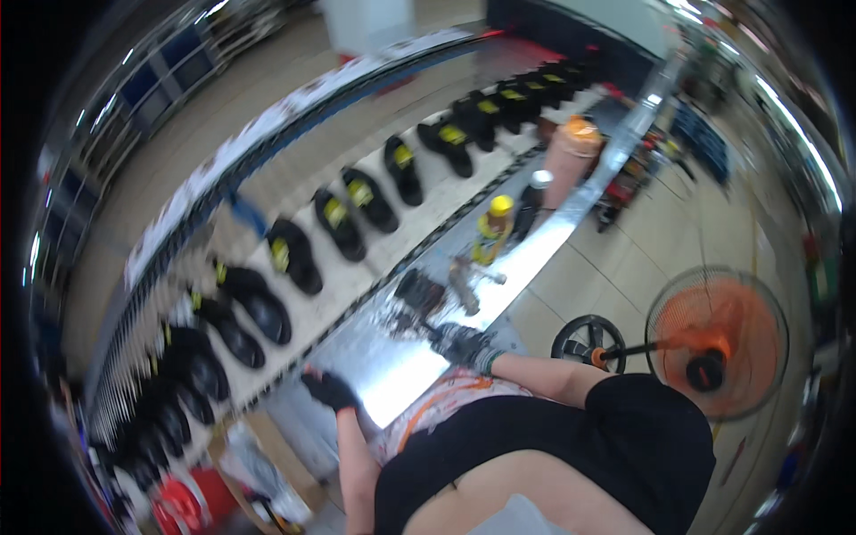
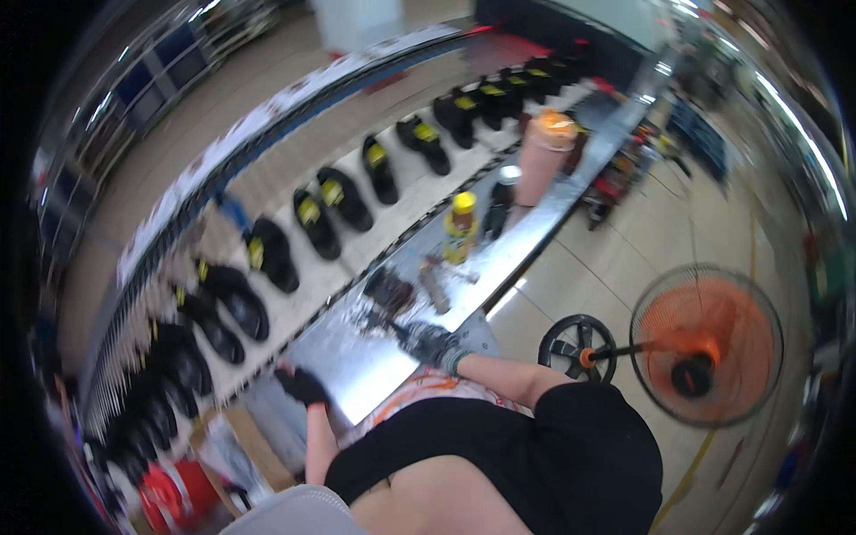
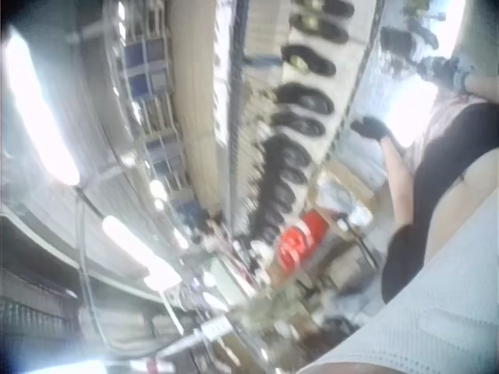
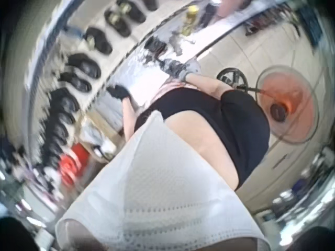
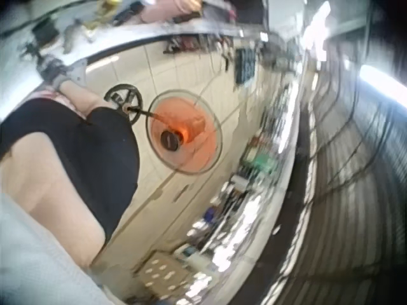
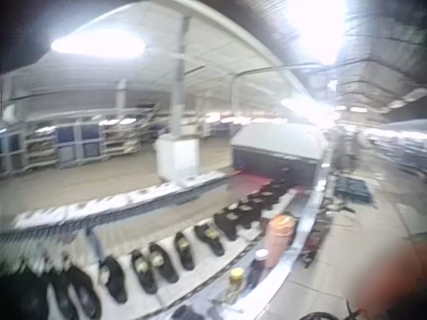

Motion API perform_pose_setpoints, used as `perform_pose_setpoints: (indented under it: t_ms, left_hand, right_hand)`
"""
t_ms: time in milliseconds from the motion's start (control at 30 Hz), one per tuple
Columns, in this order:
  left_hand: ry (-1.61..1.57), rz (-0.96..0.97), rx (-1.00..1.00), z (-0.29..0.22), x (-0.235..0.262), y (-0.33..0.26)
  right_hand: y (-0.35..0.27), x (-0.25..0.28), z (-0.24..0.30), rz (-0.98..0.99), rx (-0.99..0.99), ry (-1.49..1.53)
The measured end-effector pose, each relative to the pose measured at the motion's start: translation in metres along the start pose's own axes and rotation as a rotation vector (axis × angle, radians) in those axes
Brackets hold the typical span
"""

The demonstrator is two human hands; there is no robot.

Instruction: The person repeatedly picks up black shoes from a conveyor belt and applies a substance to the surface using a brush. They handle the shoes one at a time, rotating them to cover different areas before placing them back on the belt. The process is repetitive and involves consistent hand movements.

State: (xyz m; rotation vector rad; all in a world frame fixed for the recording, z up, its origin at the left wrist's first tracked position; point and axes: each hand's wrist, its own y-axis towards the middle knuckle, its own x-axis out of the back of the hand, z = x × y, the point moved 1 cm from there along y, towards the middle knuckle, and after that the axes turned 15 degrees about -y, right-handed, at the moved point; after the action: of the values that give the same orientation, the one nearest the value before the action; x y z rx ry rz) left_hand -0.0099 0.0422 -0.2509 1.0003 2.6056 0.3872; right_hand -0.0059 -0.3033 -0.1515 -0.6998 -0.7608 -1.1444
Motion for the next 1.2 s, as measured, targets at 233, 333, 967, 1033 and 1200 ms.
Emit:
perform_pose_setpoints:
  t_ms: [233, 333, 967, 1033, 1200]
  left_hand:
    - [0.777, 0.134, -0.154, -0.046, -0.018, -0.001]
    - [0.685, 0.135, -0.157, -0.078, -0.032, 0.005]
    - [0.615, 0.149, -0.06, -0.087, -0.028, 0.002]
    - [0.607, 0.15, -0.1, -0.082, -0.026, 0.003]
    - [0.567, 0.141, -0.091, -0.08, -0.026, 0.003]
  right_hand:
    - [-0.004, 0.014, 0.025, -0.021, 0.04, -0.212]
    - [-0.006, 0.012, 0.016, 0.046, 0.019, -0.127]
    - [-0.006, 0.013, 0.019, -0.03, 0.079, -0.12]
    - [-0.006, 0.014, 0.021, -0.023, 0.073, -0.11]
    - [-0.008, 0.022, 0.032, 0.008, 0.03, -0.077]
